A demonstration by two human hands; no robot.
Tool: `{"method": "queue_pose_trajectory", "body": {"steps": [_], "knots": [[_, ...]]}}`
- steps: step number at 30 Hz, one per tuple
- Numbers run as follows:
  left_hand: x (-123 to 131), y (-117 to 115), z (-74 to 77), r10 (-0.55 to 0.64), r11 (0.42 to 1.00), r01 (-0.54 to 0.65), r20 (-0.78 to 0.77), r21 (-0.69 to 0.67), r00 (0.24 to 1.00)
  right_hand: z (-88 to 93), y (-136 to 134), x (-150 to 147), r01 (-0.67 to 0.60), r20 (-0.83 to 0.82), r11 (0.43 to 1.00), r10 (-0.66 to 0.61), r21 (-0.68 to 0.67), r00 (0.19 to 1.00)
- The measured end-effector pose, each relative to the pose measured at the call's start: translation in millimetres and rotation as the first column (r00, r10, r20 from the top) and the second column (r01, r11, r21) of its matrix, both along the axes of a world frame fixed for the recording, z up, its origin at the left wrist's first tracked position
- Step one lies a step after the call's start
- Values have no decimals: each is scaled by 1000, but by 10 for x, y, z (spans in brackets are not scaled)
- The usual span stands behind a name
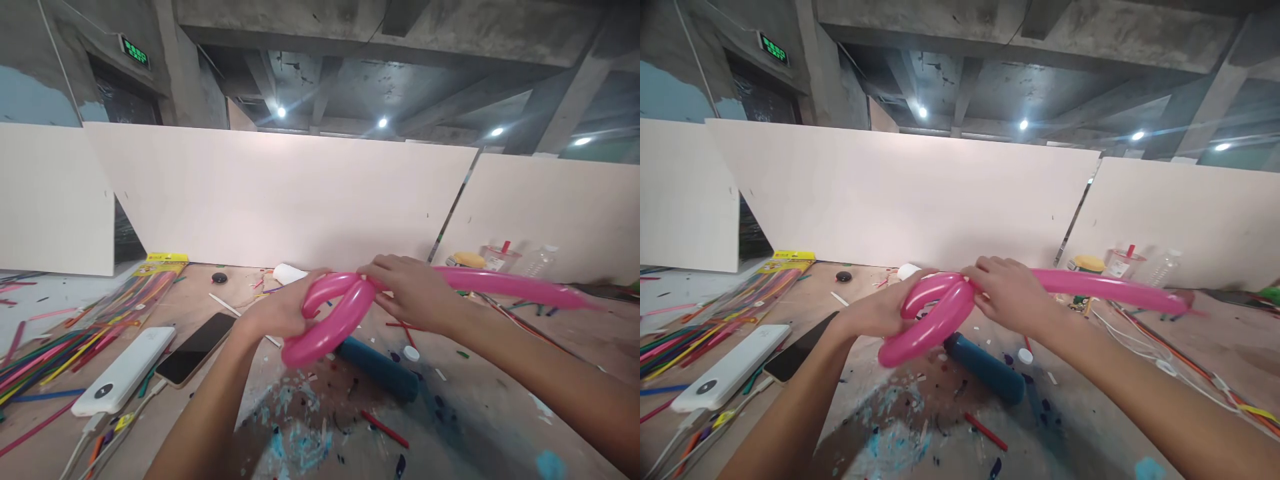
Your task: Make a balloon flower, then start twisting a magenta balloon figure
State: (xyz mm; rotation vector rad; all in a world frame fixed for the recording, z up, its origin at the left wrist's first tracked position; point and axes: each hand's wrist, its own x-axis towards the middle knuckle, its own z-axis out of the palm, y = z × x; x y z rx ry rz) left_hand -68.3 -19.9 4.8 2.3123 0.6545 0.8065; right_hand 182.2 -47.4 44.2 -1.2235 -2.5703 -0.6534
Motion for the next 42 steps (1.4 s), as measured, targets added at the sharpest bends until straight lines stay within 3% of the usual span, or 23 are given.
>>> {"method": "queue_pose_trajectory", "body": {"steps": [3, 5, 7, 9, 11, 14, 17, 20, 22, 26, 29, 31, 34, 36, 39, 40, 42], "knots": [[-96, 158, -72, 149, 987, -147, 25, -60, 989, 1, 8, 115, 32, -145, 998, -39, -50, 989], [-97, 203, -96, 191, 982, -191, 25, 0, 981, 5, -27, 146, -33, -226, 978, -14, -204, 974], [-32, 184, -100, 238, 960, -240, 34, 146, 971, 16, -62, 126, -133, -293, 897, 4, -421, 956], [78, 124, -95, 314, 907, -318, 60, 278, 948, 19, -68, 59, -173, -334, 826, -20, -537, 942], [191, 69, -93, 372, 857, -388, 115, 339, 921, 1, -37, -35, -127, -361, 860, -70, -494, 930], [283, 67, -107, 388, 834, -455, 253, 313, 886, -53, 33, -161, -46, -415, 939, -106, -341, 904], [277, 149, -130, 469, 823, -557, 423, 108, 775, -103, 68, -222, -30, -551, 963, -127, -267, 825], [274, 199, -155, 544, 792, -609, 504, -44, 671, -135, 57, -277, -49, -636, 954, -158, -295, 756], [316, 177, -178, 547, 776, -631, 509, -10, 664, -137, 38, -346, -87, -609, 928, -165, -362, 776], [446, 74, -229, 503, 751, -634, 461, 185, 731, -77, 3, -505, -143, -618, 900, -161, -412, 770], [490, 45, -241, 474, 765, -603, 436, 226, 765, -30, 1, -556, -245, -682, 864, -144, -439, 717], [484, 61, -232, 441, 817, -552, 434, 168, 785, -26, 20, -558, -319, -724, 842, -117, -436, 680], [443, 108, -218, 371, 920, -384, 494, -80, 786, -42, 89, -543, -331, -770, 863, -99, -382, 630], [419, 133, -222, 287, 950, -147, 583, -276, 760, -47, 154, -531, -367, -817, 842, -139, -395, 560], [431, 143, -247, 139, 893, 224, 714, -389, 686, -59, 243, -531, -526, -878, 728, -226, -440, 422], [451, 139, -253, 126, 874, 279, 740, -398, 661, -75, 263, -544, -536, -892, 732, -229, -421, 389], [506, 123, -252, 204, 866, 259, 774, -428, 599, -133, 284, -592, -445, -921, 833, -181, -329, 344]]}}
